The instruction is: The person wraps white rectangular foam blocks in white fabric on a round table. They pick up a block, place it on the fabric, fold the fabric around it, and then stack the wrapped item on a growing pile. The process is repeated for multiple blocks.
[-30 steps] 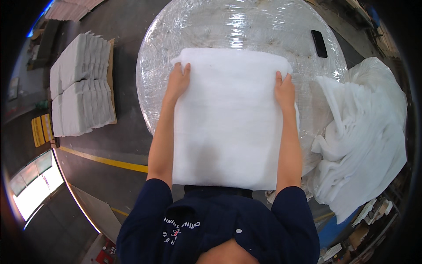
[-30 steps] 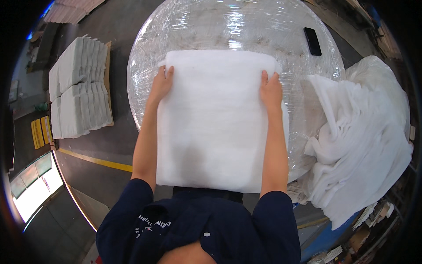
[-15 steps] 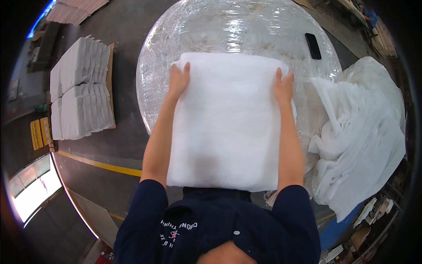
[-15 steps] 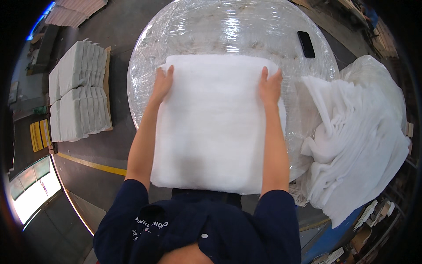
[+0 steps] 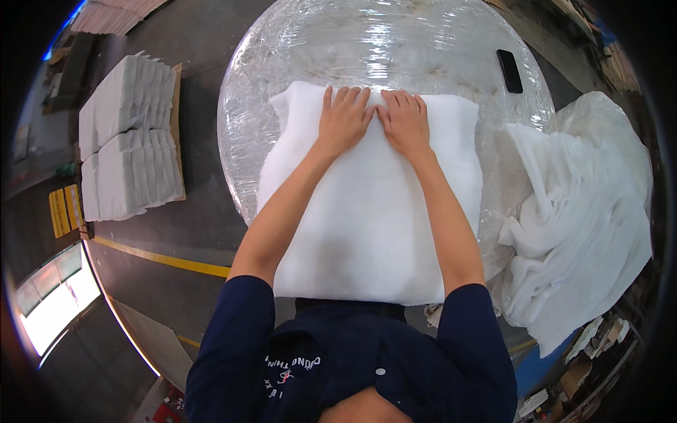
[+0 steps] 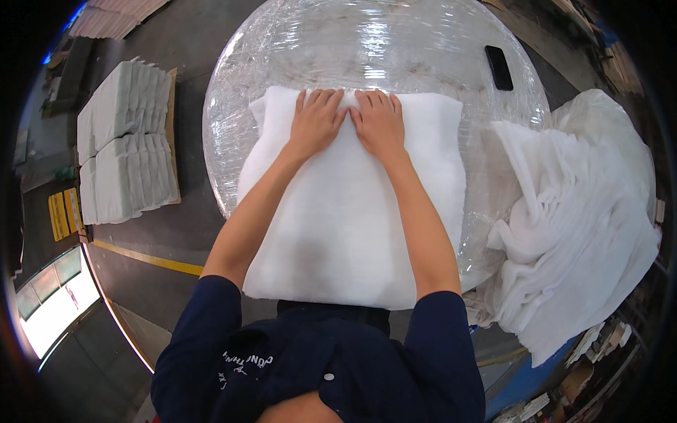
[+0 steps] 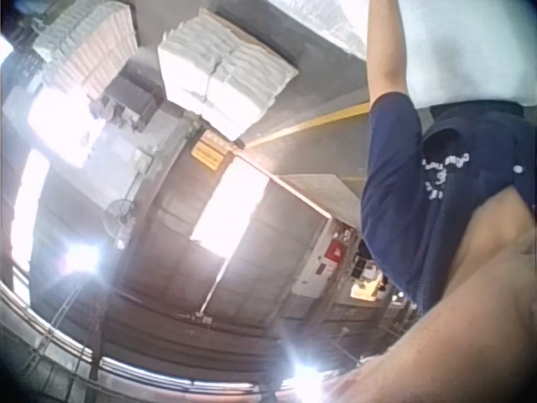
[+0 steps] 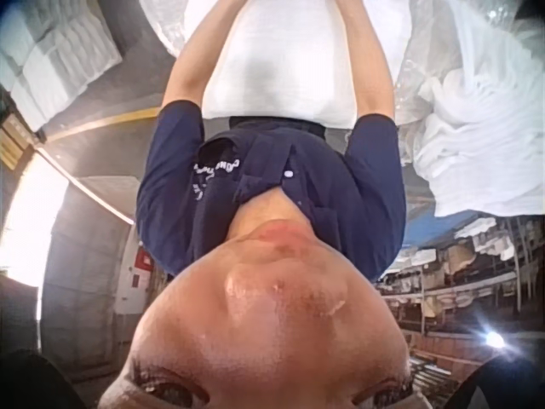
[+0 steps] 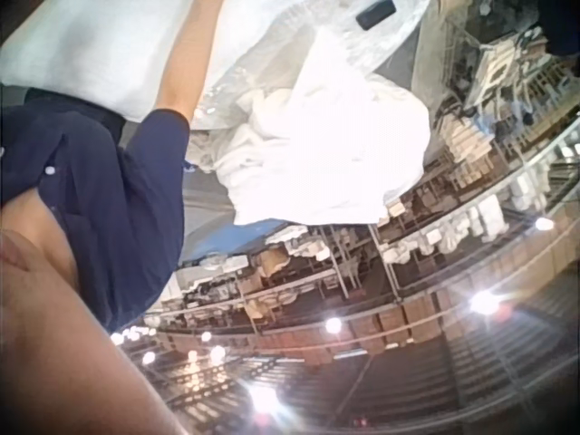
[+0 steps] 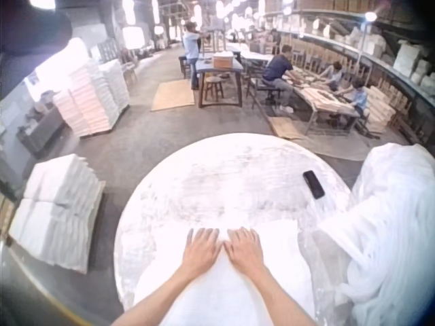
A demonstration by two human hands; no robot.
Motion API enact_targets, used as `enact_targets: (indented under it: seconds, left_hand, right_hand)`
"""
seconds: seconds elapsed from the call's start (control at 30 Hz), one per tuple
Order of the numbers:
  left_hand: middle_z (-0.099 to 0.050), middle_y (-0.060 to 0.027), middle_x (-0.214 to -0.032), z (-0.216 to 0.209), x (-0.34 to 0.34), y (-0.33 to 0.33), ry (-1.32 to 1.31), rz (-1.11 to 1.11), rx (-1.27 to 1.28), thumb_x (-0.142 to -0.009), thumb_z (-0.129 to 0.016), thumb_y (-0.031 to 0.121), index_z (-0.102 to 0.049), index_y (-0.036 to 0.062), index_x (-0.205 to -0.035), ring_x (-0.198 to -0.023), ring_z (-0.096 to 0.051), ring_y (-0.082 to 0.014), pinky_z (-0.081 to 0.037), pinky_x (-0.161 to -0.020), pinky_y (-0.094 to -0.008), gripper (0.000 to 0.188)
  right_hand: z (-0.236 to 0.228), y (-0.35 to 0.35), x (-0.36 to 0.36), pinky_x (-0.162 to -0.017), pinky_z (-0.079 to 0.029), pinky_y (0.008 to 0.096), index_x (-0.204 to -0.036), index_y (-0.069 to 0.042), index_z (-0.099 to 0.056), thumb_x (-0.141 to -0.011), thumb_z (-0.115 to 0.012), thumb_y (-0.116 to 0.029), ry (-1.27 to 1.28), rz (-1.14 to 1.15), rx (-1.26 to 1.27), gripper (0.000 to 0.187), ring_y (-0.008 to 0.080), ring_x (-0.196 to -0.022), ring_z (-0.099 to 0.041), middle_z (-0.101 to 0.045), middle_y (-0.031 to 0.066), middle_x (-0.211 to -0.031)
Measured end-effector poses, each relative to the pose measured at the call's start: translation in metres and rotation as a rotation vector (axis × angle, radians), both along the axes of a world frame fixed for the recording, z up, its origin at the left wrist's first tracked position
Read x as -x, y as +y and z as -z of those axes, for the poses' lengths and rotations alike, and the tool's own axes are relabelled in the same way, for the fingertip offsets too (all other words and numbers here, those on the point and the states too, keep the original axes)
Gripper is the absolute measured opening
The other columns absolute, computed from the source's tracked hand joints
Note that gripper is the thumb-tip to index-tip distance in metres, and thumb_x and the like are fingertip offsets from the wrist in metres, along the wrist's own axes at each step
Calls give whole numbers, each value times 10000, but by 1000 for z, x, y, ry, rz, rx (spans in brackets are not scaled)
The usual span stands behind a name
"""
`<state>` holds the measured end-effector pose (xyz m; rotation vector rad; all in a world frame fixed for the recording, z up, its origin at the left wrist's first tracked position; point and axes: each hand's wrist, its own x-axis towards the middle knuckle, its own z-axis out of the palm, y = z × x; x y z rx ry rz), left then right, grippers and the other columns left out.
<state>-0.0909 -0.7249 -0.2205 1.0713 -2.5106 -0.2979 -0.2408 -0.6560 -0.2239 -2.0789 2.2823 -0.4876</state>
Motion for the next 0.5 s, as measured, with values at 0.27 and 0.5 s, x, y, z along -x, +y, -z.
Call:
enact_targets:
  seconds: [0.27, 0.5]
  left_hand:
    - [-701, -128, -1003, -8, -20, -43, -328, -137, -291, -1020, -383, 484, -708, 83, -947, -1046, -626, -347, -254, -1020, -732, 521]
    - [-697, -219, -973, 0, -57, -79, 33, -319, -636, -1022, -380, 478, -696, -8, -963, -985, -622, -432, -396, -971, -556, 582]
  right_hand:
    - [3, 6, 66, -1041, -320, 519, -983, -41, -710, -1017, -400, -483, -56, 366, -235, 541, 285, -1101, -605, -691, 125, -1104]
    - [11, 5, 115, -928, -458, 447, -1034, -29, -713, -991, -500, -443, -558, 425, -54, 467, 375, -1003, -638, -704, 197, -941]
